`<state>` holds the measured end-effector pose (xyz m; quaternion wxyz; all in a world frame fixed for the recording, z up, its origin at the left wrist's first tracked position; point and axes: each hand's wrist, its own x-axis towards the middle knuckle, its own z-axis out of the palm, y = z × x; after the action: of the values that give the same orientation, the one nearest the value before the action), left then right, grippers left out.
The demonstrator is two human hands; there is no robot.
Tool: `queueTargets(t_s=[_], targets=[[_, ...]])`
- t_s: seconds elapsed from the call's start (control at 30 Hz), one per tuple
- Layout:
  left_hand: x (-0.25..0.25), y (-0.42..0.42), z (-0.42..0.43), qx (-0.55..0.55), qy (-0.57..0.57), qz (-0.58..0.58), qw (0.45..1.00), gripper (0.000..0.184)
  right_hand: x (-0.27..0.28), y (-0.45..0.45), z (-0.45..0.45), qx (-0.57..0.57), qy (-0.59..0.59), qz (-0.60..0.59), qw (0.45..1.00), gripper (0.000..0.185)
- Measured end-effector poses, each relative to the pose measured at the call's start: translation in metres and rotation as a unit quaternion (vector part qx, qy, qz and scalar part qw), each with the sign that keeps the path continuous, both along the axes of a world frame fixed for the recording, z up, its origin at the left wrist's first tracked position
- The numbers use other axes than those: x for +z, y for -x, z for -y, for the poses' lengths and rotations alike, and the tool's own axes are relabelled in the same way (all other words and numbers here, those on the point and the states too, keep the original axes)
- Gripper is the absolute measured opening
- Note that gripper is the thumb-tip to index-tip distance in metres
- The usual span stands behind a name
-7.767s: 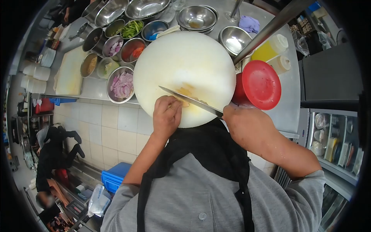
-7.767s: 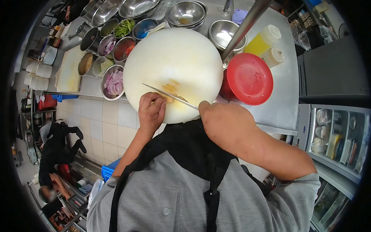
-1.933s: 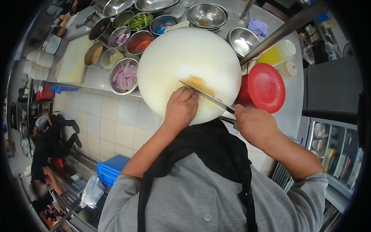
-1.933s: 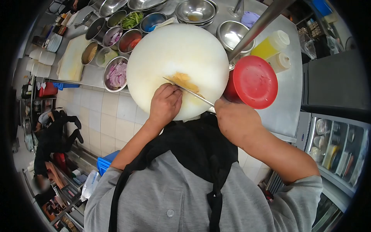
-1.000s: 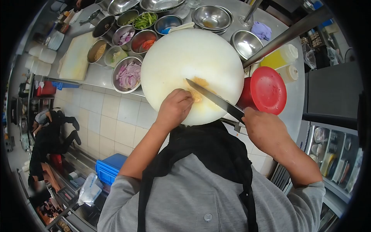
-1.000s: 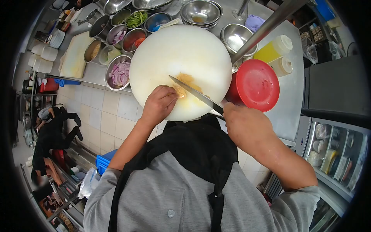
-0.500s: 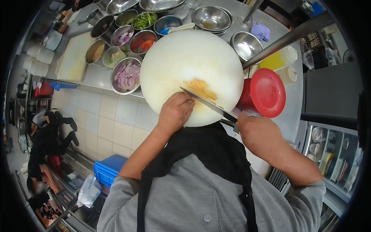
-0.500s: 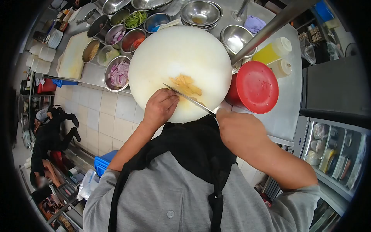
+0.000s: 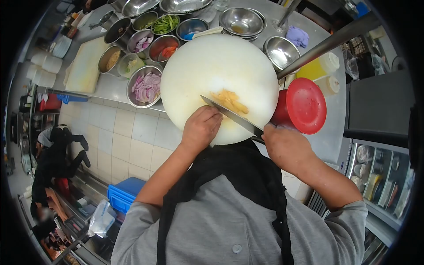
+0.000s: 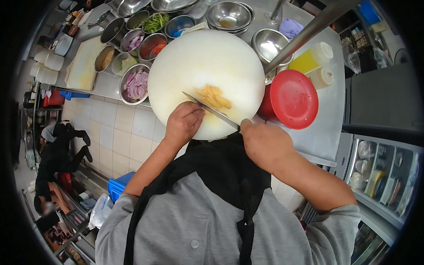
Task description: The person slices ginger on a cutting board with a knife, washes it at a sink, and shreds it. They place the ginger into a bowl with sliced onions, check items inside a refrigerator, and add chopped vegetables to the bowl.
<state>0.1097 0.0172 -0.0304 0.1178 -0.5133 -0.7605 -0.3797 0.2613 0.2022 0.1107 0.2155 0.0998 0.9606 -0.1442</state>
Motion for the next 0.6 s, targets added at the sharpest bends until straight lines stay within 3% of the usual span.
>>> queueTargets(t_s=[0.17, 0.37, 0.6], targets=[[-0.003, 0.000, 0.001, -0.002, 0.003, -0.002, 1.000, 0.013, 0.028, -0.008, -0.003, -0.014, -0.014, 0.025, 0.999, 0.011], [-0.004, -0.002, 0.002, 0.007, 0.003, 0.001, 1.000, 0.013, -0.016, 0.002, 0.003, 0.017, 0.009, -0.030, 0.999, 0.011], [-0.003, -0.001, 0.002, 0.005, 0.007, 0.002, 1.000, 0.015, 0.015, -0.001, -0.010, 0.023, -0.010, 0.001, 1.000, 0.012]])
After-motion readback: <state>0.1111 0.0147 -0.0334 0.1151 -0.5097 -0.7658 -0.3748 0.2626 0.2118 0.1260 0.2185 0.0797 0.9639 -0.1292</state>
